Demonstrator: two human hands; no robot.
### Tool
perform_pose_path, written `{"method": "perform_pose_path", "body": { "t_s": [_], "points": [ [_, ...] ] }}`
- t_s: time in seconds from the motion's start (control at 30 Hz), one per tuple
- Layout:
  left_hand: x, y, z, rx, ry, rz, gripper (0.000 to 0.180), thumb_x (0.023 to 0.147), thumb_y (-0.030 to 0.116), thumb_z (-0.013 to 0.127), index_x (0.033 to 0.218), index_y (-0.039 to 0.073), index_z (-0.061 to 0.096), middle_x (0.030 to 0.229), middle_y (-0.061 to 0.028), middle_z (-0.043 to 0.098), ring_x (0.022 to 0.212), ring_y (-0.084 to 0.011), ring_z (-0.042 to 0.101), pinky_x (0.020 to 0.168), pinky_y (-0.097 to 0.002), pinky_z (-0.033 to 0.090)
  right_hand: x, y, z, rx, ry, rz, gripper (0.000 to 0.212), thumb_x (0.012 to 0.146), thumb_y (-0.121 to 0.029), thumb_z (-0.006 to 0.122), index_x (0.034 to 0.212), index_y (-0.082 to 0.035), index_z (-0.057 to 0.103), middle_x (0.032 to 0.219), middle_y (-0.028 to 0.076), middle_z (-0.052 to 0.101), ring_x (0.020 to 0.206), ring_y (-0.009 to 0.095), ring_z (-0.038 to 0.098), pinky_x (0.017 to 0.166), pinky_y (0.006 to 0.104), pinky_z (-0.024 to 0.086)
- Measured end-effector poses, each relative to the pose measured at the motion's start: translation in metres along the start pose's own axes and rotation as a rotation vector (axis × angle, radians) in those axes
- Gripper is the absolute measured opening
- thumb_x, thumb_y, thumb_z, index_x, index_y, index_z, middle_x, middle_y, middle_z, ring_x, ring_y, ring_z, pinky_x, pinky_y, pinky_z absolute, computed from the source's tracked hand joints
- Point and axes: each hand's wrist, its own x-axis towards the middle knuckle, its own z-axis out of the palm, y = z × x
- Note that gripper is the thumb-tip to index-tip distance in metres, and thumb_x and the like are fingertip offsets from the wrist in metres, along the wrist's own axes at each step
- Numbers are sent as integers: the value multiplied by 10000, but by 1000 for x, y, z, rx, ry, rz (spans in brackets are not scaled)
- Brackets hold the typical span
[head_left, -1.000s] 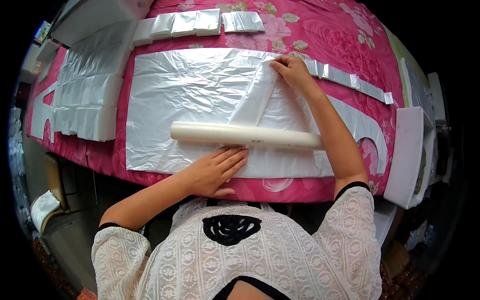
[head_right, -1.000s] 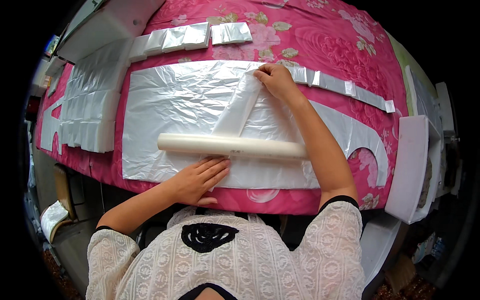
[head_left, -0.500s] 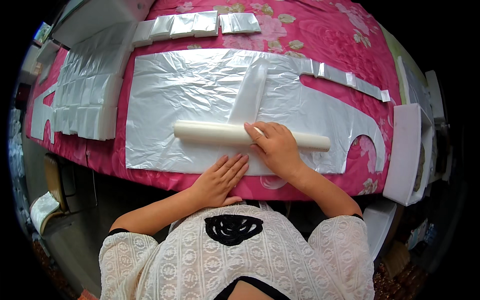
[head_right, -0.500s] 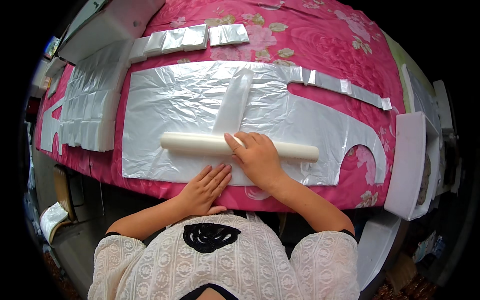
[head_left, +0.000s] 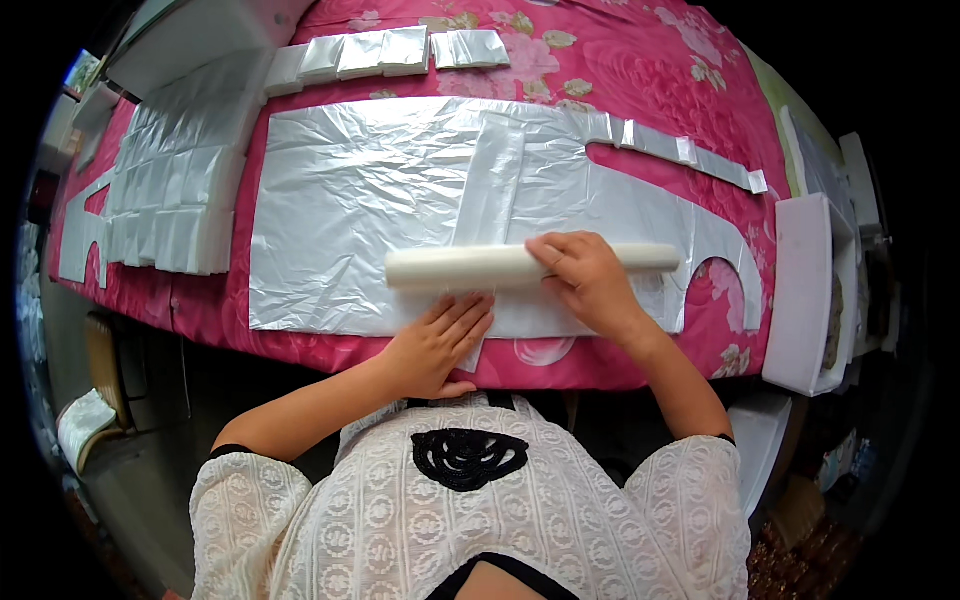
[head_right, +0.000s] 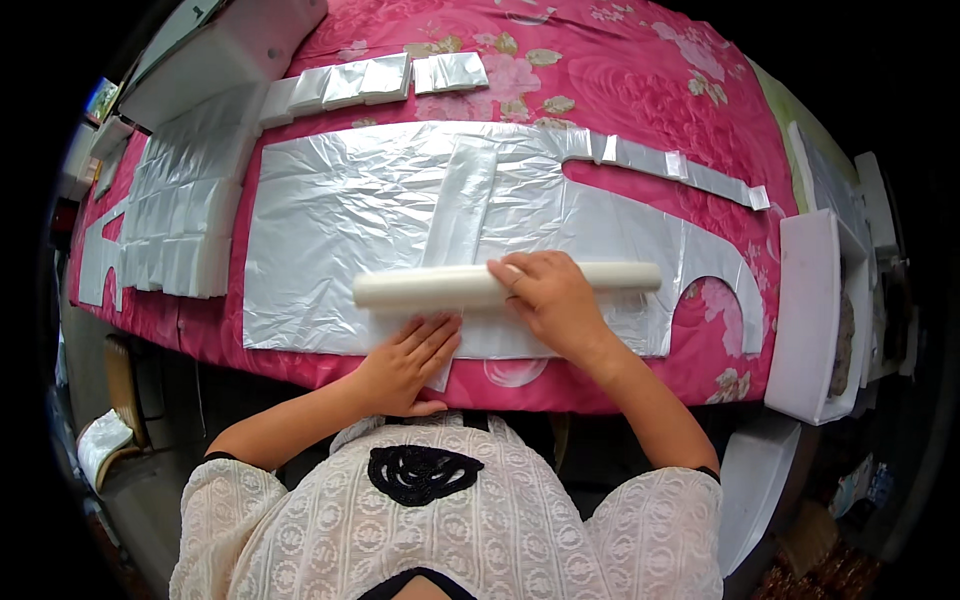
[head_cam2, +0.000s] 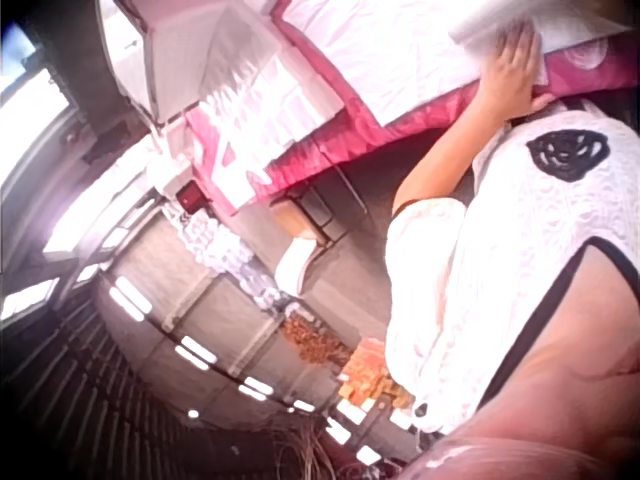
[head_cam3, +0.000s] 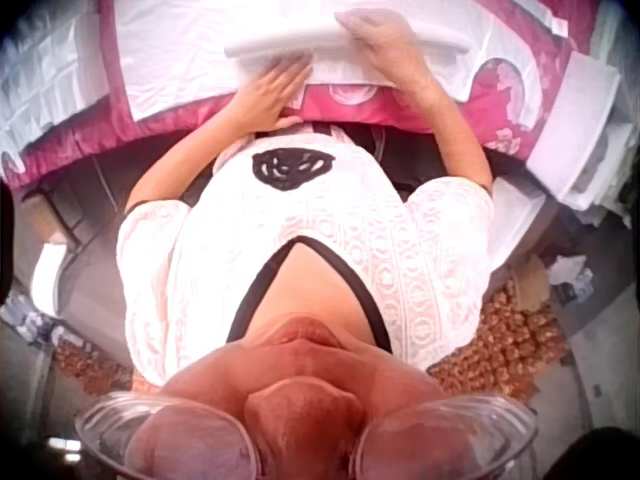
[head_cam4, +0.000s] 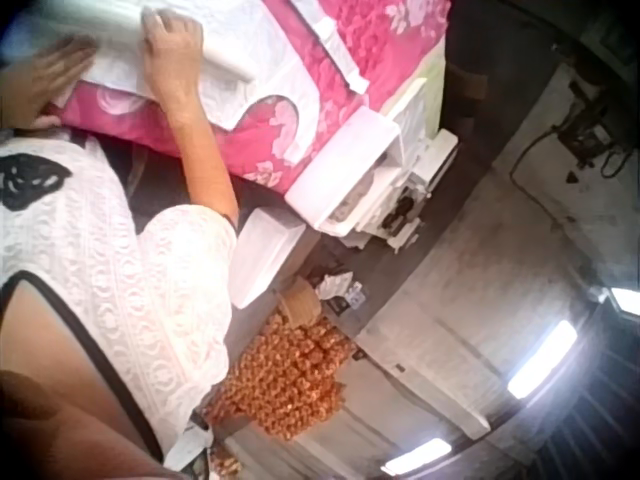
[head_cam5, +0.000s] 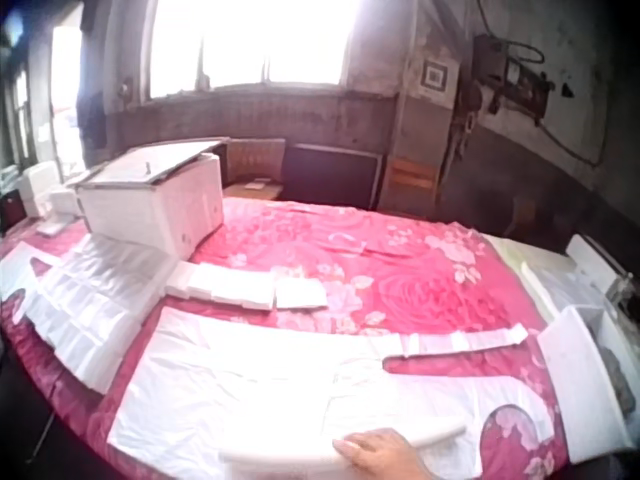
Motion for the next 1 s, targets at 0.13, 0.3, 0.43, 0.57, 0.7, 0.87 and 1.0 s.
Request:
{"method": "perform_pose_path", "body": {
  "t_s": [0.13,0.3,0.43,0.57,0.7,0.87,1.0],
  "points": [
    [1,23,20,130,11,-74,830,690,381,633,1346,-21,323,1442,-184,259,1348,-307,232,1098,-439,167,23,-14,27,-33,-84,-121,504,689,-51,663,1167,-181,572,1124,34,573,1068,228,512,1008,481,322],
    [2,29,26,151,37,-108,836,672,364,647,1348,-11,329,1451,-177,249,1356,-295,220,1091,-428,185,100,19,47,-66,48,-221,492,717,-41,648,1179,-194,572,1118,17,582,1070,211,513,1032,441,294],
    [-1,22,15,90,-15,-27,815,701,362,651,1349,-12,327,1450,-166,259,1354,-285,232,1087,-419,211,154,42,50,-93,54,-226,517,736,-38,650,1224,-177,547,1187,36,561,1121,239,484,1044,395,287],
    [-13,-3,4,-38,1,170,711,738,326,636,1308,-16,383,1430,-156,301,1334,-274,278,1089,-405,241,136,20,46,-67,246,-160,493,727,-84,657,1201,-59,526,1226,133,516,1199,311,407,1048,416,288],
    [-20,-18,3,-85,25,305,581,794,292,585,1262,-18,434,1395,-155,358,1301,-274,339,1075,-402,289,60,-4,37,193,-178,-200,482,723,24,556,1199,-47,523,1214,149,526,1151,307,469,966,393,396],
    [-20,-27,0,69,90,460,451,815,229,564,1181,-27,503,1322,-151,446,1244,-266,419,1043,-386,348,8,-27,43,143,-235,-206,521,681,26,507,1202,13,506,1276,152,492,1212,308,437,1018,381,360],
    [-21,-23,4,-286,230,353,416,757,134,614,1145,1,542,1269,-140,496,1211,-279,451,1013,-380,381,5,-27,46,131,-226,-207,513,689,-13,552,1198,28,505,1298,162,467,1243,294,404,1037,370,336]
  ]
}}
